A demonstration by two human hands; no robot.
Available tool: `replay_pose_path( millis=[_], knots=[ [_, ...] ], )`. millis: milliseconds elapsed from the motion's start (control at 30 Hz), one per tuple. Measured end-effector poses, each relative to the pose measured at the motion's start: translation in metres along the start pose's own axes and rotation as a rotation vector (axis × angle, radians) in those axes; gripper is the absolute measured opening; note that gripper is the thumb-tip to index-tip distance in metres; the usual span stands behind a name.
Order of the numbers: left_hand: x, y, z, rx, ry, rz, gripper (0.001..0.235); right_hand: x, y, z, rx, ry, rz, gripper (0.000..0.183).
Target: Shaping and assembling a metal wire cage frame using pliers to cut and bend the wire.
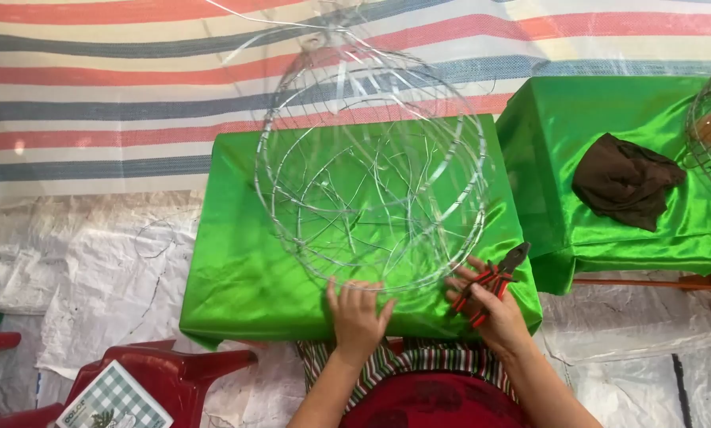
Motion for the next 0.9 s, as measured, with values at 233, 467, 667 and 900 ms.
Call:
replay_pose_path(
  millis=[233,467,667,900],
  knots=[
    [0.039,-0.053,-0.009,-0.094,-0.059,0.072,0.031,-0.027,0.008,0.013,0.301,-0.028,0.055,0.064],
    [0.105,-0.09,-0.024,-0.168,-0.079,-0.11,0.025,-0.014,-0.028,-0.007,-0.079,-0.088,0.013,0.031],
    [0.2,-0.073,-0.017,-0.131,-0.264,-0.238,0.034,0.004,-0.052,-0.041,-0.052,-0.347,0.071,0.029],
    [0.24,-0.11,-0.031,0.033,-0.68,-0.379,0.084,0.045,-0.014,-0.014,0.002,-0.732,0.297,0.022]
  ],
)
Point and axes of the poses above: each hand's wrist, its own z-axis away from the middle knuckle, its own y-axis out of the palm, x = y × z, the point moved 7 cm from there along -z, towards the middle knuckle, and after that the axes turned 2 degrees about z, right-handed, at the moved point
